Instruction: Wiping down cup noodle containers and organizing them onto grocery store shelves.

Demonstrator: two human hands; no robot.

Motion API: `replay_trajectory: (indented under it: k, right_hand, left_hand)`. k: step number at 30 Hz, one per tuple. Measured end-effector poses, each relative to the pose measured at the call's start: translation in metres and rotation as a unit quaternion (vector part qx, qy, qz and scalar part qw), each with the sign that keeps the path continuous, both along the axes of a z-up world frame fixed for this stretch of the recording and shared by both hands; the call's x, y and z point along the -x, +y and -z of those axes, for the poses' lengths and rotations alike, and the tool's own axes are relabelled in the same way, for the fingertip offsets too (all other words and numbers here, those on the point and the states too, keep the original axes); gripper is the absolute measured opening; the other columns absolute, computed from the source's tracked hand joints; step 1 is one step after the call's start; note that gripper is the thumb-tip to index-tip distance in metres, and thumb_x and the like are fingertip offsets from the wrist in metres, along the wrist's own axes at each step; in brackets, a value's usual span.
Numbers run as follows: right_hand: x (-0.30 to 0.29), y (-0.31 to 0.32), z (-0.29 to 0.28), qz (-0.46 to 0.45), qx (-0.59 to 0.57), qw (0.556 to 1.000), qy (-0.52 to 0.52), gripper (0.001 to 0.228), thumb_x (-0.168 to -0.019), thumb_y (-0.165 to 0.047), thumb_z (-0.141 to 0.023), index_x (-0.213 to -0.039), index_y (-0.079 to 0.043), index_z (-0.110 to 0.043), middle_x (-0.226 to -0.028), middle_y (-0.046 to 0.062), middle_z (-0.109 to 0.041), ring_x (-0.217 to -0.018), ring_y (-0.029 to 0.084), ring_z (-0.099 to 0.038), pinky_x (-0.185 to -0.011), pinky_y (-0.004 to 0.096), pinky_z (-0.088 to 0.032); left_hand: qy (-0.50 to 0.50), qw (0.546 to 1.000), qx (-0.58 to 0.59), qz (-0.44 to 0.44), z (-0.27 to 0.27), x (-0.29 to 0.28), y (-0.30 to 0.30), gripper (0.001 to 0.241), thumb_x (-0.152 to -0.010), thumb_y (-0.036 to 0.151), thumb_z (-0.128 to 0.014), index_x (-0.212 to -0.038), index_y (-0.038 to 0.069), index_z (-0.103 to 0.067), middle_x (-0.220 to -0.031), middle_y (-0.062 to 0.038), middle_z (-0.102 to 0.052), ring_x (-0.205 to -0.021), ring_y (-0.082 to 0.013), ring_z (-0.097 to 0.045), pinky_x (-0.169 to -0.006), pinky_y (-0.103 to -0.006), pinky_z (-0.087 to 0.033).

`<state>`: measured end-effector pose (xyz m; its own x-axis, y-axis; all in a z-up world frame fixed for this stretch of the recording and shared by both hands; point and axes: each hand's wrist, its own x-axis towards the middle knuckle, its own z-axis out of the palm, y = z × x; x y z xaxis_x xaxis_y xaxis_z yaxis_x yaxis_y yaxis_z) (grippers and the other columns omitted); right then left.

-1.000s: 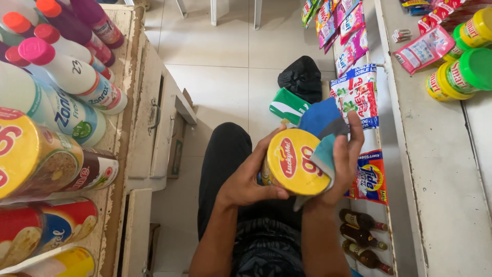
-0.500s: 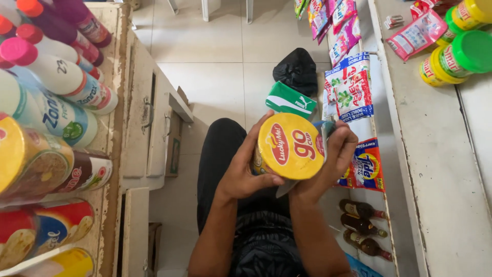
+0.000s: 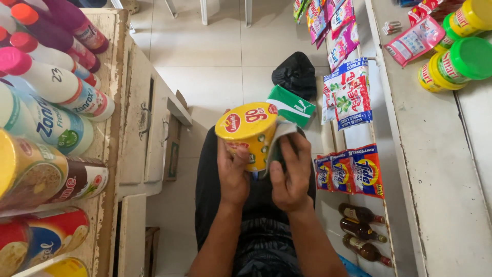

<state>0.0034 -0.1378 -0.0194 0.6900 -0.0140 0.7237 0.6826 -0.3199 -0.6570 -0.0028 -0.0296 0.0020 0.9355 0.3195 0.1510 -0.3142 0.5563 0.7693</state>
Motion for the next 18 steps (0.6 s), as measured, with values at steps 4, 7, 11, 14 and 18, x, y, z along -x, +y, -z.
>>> replay_trajectory:
  k: [4, 7, 11, 14, 18]
  right_hand:
    - [-0.008, -0.002, 0.006, -0.028, 0.066, 0.997, -0.028, 0.059, -0.106, -0.027, -0.051, -0.153, 0.007, -0.041, -0.151, 0.028, -0.036, -0.144, 0.045, -0.04, -0.121, 0.054, -0.031]
    - [-0.011, -0.001, -0.003, -0.035, 0.022, 0.999, 0.009, 0.064, -0.109, -0.031, -0.044, -0.159, 0.006, -0.027, -0.158, 0.028, -0.024, -0.15, 0.044, -0.031, -0.126, 0.052, -0.024]
    - [-0.004, 0.003, -0.027, -0.105, -0.184, 0.961, 0.178, 0.076, -0.111, -0.048, -0.033, -0.163, 0.003, -0.01, -0.162, 0.035, -0.019, -0.151, 0.049, -0.024, -0.126, 0.058, -0.018]
    - [-0.001, -0.021, 0.031, -0.077, -0.336, 0.885, 0.314, 0.07, -0.108, -0.049, -0.029, -0.16, -0.002, -0.032, -0.158, 0.027, -0.04, -0.14, 0.041, -0.049, -0.119, 0.054, -0.033]
    - [0.009, 0.014, -0.027, 0.073, -0.462, 0.798, 0.381, 0.057, -0.107, -0.045, -0.044, -0.131, 0.001, -0.066, -0.125, 0.02, -0.069, -0.11, 0.028, -0.065, -0.109, 0.045, -0.042]
  left_hand:
    - [0.006, 0.999, -0.014, 0.041, 0.0, 0.004, -0.001, 0.083, -0.095, 0.042, -0.067, -0.157, 0.002, -0.029, -0.128, -0.017, -0.059, -0.114, -0.0192, -0.059, -0.106, -0.0427, -0.049]
    - [0.006, 0.996, -0.029, 0.079, 0.0, 0.005, -0.005, 0.084, -0.093, 0.039, -0.069, -0.157, 0.003, -0.029, -0.128, -0.017, -0.06, -0.116, -0.0206, -0.058, -0.106, -0.0438, -0.048]
    - [-0.015, 0.991, -0.029, 0.13, 0.003, 0.004, -0.001, 0.1, -0.088, 0.041, -0.076, -0.161, 0.005, -0.018, -0.132, -0.015, -0.055, -0.123, -0.0209, -0.055, -0.112, -0.043, -0.045]
    - [-0.03, 0.988, -0.046, 0.146, 0.004, 0.007, 0.001, 0.105, -0.085, 0.04, -0.079, -0.162, 0.005, -0.016, -0.137, -0.017, -0.052, -0.129, -0.0252, -0.05, -0.113, -0.0438, -0.042]
    - [-0.046, 0.989, -0.071, 0.123, 0.009, 0.007, -0.007, 0.105, -0.086, 0.038, -0.08, -0.162, 0.003, -0.016, -0.139, -0.02, -0.051, -0.132, -0.027, -0.048, -0.115, -0.0453, -0.039]
